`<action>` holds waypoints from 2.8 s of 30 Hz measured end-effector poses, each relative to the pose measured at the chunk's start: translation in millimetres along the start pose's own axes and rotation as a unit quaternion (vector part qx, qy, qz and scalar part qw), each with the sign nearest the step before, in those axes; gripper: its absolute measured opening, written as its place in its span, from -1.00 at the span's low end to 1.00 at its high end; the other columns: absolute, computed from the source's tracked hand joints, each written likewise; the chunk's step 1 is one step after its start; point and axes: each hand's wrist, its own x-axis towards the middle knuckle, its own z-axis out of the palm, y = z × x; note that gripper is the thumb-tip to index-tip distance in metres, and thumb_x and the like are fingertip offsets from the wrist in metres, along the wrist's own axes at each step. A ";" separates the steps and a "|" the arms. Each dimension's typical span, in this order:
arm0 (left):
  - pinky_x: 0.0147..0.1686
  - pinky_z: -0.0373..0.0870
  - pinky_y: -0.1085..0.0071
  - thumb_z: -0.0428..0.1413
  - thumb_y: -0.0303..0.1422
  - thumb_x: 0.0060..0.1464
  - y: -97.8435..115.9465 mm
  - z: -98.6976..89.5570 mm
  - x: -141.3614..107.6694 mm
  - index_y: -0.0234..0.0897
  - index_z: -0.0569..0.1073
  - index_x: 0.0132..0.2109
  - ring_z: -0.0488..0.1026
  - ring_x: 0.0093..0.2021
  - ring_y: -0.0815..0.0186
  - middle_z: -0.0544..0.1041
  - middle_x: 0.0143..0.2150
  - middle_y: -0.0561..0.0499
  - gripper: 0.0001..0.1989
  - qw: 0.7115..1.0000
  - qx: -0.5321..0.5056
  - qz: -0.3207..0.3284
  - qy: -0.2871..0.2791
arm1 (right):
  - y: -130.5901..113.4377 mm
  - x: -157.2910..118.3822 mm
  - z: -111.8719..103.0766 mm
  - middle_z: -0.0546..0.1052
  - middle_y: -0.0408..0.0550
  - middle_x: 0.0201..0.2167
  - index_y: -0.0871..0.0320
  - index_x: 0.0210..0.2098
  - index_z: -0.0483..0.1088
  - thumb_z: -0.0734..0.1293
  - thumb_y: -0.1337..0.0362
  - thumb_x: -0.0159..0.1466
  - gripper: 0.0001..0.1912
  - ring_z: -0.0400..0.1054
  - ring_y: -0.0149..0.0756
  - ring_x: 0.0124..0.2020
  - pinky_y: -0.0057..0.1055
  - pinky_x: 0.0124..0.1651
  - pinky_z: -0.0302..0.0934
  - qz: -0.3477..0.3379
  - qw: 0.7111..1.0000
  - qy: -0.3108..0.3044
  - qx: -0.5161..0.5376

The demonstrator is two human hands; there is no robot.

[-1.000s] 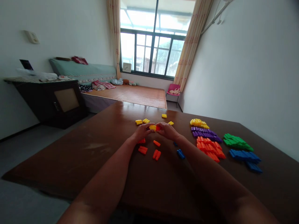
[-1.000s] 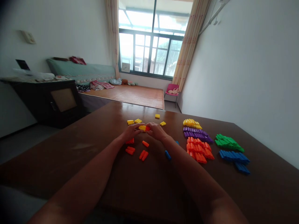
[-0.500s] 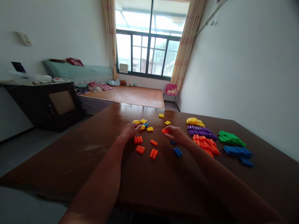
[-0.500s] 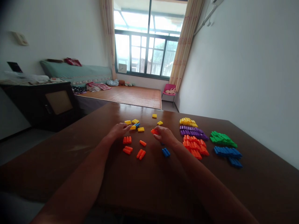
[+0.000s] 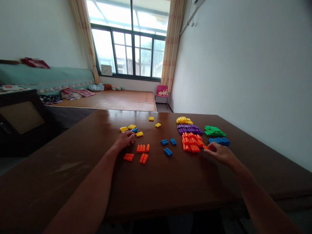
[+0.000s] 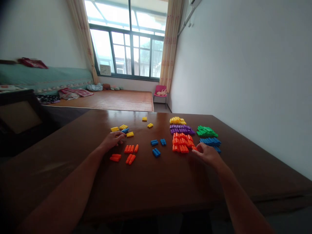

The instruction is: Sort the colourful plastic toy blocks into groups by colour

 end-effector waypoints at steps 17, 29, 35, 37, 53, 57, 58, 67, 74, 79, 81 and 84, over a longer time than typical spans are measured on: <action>-0.66 0.23 0.55 0.05 -0.11 0.04 -6.9 4.1 3.0 -0.31 0.48 -0.16 0.43 -0.51 0.39 0.54 -0.32 -0.03 -0.63 0.999 -0.013 0.012 0.041 | -150.3 10.9 37.1 0.56 -0.08 -0.25 0.07 -0.18 0.43 0.24 0.11 0.27 -0.77 0.43 -0.29 -0.28 -0.41 -0.20 0.25 -0.232 0.965 -0.041 0.113; -0.65 0.24 0.53 0.05 -0.15 0.01 -4.1 3.3 1.5 -0.33 0.48 -0.16 0.43 -0.51 0.38 0.54 -0.36 -0.02 -0.64 0.999 -0.017 0.019 0.024 | -289.0 38.3 98.0 0.55 -0.17 -0.13 -0.01 -0.12 0.44 0.39 0.10 0.15 -0.69 0.28 -0.15 -0.01 -0.29 -0.01 0.15 -0.359 0.921 -0.137 -0.059; -0.62 0.26 0.54 0.07 -0.09 -0.04 -4.5 1.4 1.9 -0.29 0.49 -0.17 0.45 -0.47 0.37 0.54 -0.35 -0.01 -0.60 1.000 -0.017 0.002 0.015 | -230.5 18.2 63.3 0.50 -0.20 -0.07 -0.06 -0.04 0.37 0.33 0.25 0.18 -0.66 0.38 -0.24 -0.09 -0.34 0.00 0.24 -0.340 0.931 -0.090 0.100; -0.62 0.25 0.54 0.08 -0.09 -0.05 -4.0 1.3 1.6 -0.28 0.49 -0.19 0.45 -0.48 0.36 0.55 -0.36 0.00 -0.61 1.000 -0.013 0.002 0.015 | -183.0 11.9 47.7 0.50 -0.07 -0.06 0.05 -0.02 0.38 0.33 0.28 0.14 -0.62 0.41 -0.23 -0.17 -0.33 -0.09 0.30 -0.280 0.947 -0.086 0.133; -0.55 0.28 0.51 0.09 -0.07 -0.08 -2.1 -0.8 0.1 -0.25 0.53 -0.21 0.46 -0.43 0.31 0.57 -0.39 0.04 -0.61 0.999 0.038 0.031 0.007 | 17.8 -3.3 20.2 0.51 0.02 -0.12 0.13 -0.15 0.39 0.35 0.16 0.06 -0.63 0.45 -0.25 -0.25 -0.33 -0.19 0.36 -0.043 0.982 -0.011 0.183; -0.53 0.30 0.49 0.08 -0.06 -0.08 -3.1 0.2 1.9 -0.26 0.53 -0.23 0.44 -0.46 0.31 0.57 -0.42 0.04 -0.61 0.999 0.036 0.033 0.012 | 19.9 -7.6 26.1 0.52 -0.03 -0.30 0.11 -0.28 0.37 0.36 0.13 0.06 -0.73 0.44 -0.23 -0.31 -0.31 -0.22 0.35 -0.007 0.985 -0.002 0.172; -0.51 0.32 0.47 0.07 -0.05 -0.08 -4.3 0.6 2.9 -0.26 0.53 -0.24 0.44 -0.47 0.32 0.57 -0.42 0.04 -0.60 0.999 0.035 0.039 0.012 | 19.4 -8.5 26.5 0.52 -0.04 -0.33 0.11 -0.30 0.36 0.36 0.12 0.07 -0.75 0.44 -0.23 -0.32 -0.31 -0.23 0.35 -0.007 0.986 0.002 0.166; -0.42 0.37 0.41 0.05 -0.08 -0.02 -19.5 3.5 11.2 -0.29 0.51 -0.23 0.46 -0.49 0.32 0.57 -0.40 0.01 -0.62 0.995 0.064 0.073 0.009 | -86.7 -16.2 17.4 0.47 0.02 -0.21 0.14 -0.16 0.38 0.26 0.14 0.24 -0.75 0.39 -0.30 -0.34 -0.33 -0.27 0.32 -0.153 0.980 0.044 0.116; -0.48 0.35 0.44 0.04 -0.10 0.00 -16.7 4.2 8.6 -0.30 0.51 -0.22 0.46 -0.49 0.33 0.57 -0.39 0.01 -0.63 0.996 0.052 0.078 0.004 | -234.0 -13.9 78.4 0.35 -0.04 0.18 0.00 0.12 0.32 0.16 0.42 0.30 -0.57 0.22 -0.22 0.11 -0.19 0.16 0.14 -0.458 0.875 -0.136 0.075; -0.51 0.33 0.45 0.03 -0.09 0.00 -12.4 3.2 7.0 -0.29 0.51 -0.22 0.45 -0.50 0.33 0.57 -0.39 0.02 -0.63 0.996 0.051 0.070 0.004 | -249.7 -5.1 94.0 0.41 -0.04 0.12 0.07 0.11 0.34 0.13 0.45 0.31 -0.58 0.25 -0.25 0.10 -0.28 0.16 0.13 -0.524 0.834 -0.174 0.018; -0.51 0.33 0.45 0.03 -0.09 -0.01 -11.3 3.0 6.8 -0.29 0.51 -0.22 0.45 -0.49 0.32 0.57 -0.39 0.02 -0.62 0.997 0.049 0.067 0.005 | -242.1 -5.0 89.1 0.48 -0.01 0.02 0.11 0.06 0.37 0.17 0.39 0.32 -0.65 0.31 -0.24 0.02 -0.32 0.11 0.17 -0.498 0.853 -0.157 0.019; -0.49 0.34 0.44 0.04 -0.07 -0.02 -9.6 2.4 6.1 -0.29 0.50 -0.22 0.46 -0.48 0.31 0.58 -0.39 0.02 -0.61 0.997 0.052 0.064 0.005 | -212.7 1.7 69.8 0.52 0.00 -0.06 0.12 0.00 0.39 0.27 0.26 0.28 -0.70 0.35 -0.20 -0.04 -0.29 0.06 0.22 -0.414 0.903 -0.100 0.062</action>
